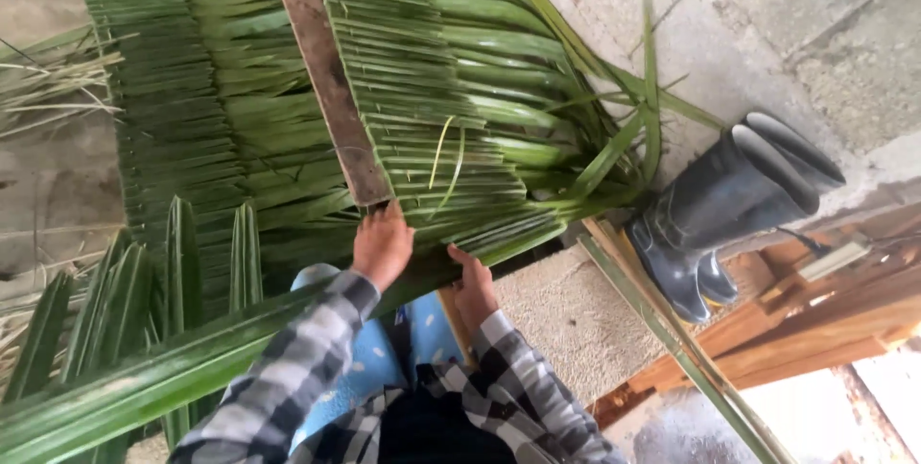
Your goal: Weaving palm leaves over a wooden slat to create a thatched panel
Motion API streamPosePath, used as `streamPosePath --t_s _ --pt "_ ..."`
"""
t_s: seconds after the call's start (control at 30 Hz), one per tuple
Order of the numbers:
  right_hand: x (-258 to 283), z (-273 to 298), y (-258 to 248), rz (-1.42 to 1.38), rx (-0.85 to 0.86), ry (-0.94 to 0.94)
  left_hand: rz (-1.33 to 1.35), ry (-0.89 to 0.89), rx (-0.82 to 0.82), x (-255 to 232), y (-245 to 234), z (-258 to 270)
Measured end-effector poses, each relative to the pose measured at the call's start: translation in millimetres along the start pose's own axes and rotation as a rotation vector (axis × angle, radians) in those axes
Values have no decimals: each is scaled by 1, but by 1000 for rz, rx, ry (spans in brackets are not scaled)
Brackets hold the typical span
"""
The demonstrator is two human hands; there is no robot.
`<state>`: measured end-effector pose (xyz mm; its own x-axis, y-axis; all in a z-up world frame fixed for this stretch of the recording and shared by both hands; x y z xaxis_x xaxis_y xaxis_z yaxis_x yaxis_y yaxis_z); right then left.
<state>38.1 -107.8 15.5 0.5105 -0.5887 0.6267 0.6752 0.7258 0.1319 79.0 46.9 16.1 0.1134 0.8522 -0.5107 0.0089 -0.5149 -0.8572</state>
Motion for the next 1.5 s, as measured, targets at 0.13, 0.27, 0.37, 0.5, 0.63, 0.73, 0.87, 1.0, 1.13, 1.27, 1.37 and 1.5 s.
streamPosePath --t_s 0.13,0.27,0.37,0.5,0.63,0.73,0.87,1.0,1.13,1.27,1.37,1.5 --pt "-2 0 -5 -119 -17 5 -363 350 -416 -63 -30 56" --pt "6 23 -24 -86 -43 -15 -415 349 -402 -45 8 80" --pt "2 15 -45 802 398 -979 -376 473 -525 -31 14 79" --pt "14 33 -15 437 263 -470 -381 522 -534 -24 8 81" --pt "-3 2 -16 -50 78 98 -438 505 -468 -36 -4 87" --pt "30 89 -41 772 433 -1145 -484 516 -472 -31 1 83" --pt "17 56 -44 1021 244 -597 -519 527 -457 -34 -4 88" --pt "13 52 -54 711 426 -859 -529 536 -443 -39 -8 96" --pt "-27 -31 -36 -148 148 233 -543 528 -430 -35 -4 96" --pt "-36 -58 -35 -139 132 291 -523 517 -435 -42 -9 94" --pt "-29 -59 -32 -160 140 296 -533 508 -449 -39 -5 93" --pt "-17 -40 -29 -117 112 225 -511 455 -392 -40 -2 97"
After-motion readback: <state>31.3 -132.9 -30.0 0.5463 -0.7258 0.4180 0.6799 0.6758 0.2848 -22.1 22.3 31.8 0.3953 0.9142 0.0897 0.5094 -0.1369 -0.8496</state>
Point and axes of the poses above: each hand's wrist, its own z-axis away from the middle knuckle, its own y-axis out of the palm, x = y × z, the point moved 1 cm from there along -z, towards the middle knuckle, and after that the axes turned 5 degrees about y, right-handed, at the moved point
